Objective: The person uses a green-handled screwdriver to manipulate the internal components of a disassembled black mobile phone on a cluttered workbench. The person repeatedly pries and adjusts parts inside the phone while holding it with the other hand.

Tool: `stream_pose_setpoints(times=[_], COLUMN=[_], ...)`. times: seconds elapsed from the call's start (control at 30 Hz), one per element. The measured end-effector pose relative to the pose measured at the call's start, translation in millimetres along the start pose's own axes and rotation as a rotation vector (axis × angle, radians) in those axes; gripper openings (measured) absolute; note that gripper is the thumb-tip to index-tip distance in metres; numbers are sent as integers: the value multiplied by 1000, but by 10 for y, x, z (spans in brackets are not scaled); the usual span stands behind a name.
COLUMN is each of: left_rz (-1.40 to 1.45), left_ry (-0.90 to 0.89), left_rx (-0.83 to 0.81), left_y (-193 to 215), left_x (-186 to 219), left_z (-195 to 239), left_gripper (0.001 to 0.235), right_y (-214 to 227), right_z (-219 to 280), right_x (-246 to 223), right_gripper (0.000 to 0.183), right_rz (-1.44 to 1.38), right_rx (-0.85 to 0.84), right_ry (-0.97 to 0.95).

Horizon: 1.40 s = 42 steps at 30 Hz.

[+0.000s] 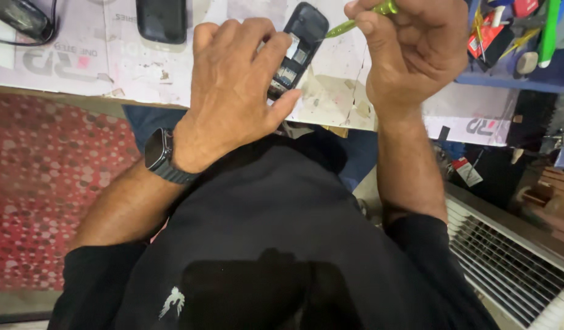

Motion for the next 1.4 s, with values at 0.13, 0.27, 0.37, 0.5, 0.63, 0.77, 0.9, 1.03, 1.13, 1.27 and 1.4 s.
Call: stream_pose_setpoints(times=[0.13,0.27,0.37,0.5,0.63,0.77,0.9,1.03,1.13,1.27,1.4], left_rz=[-15,-65,-81,-72,-57,-67,-78,-75,-108,-144,-180], left_ry=[1,-10,5,-7,-22,-7,54,18,-26,-60,-83], left_rx=[46,82,71,94,128,127,48,55,77,85,107], left_y=[34,12,-15,-12,15,14,-18,-5,0,-2,-12], left_x=[-15,-46,-71,-91,-93,-103,-108,-104,-110,-110,-110], left_z=[41,114,138,125,120,101,72,44,30,22,39], left_gripper=[52,43,38,36,37,40,38,43,40,34,31], right_y=[-68,-186,-294,-322,-214,-1,196,199,127,80,100], right_z=[-91,-118,-117,-101,-52,-84,-121,-152,-121,-50,-20], right_x=[-6,21,43,63,132,289,392,434,387,293,272], right_gripper=[29,30,33,36,33,29,29,24,21,23,23], right_rz=[-26,-98,-140,-105,-79,-120,-115,-75,-11,-17,-10], right_rx=[4,-34,-58,-93,20,164,141,-4,-140,-181,-151], right_ry=[10,27,7,24,55,131,57,-124,-299,-438,-568])
Point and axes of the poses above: each hand's wrist, its own z-axis away from the middle knuckle, its own y-axis out of the back of the hand, x = y × z, the point moved 3 cm from there along -z, towards the middle knuckle, and after that the axes turned 4 degrees about y, right-handed, at the moved point
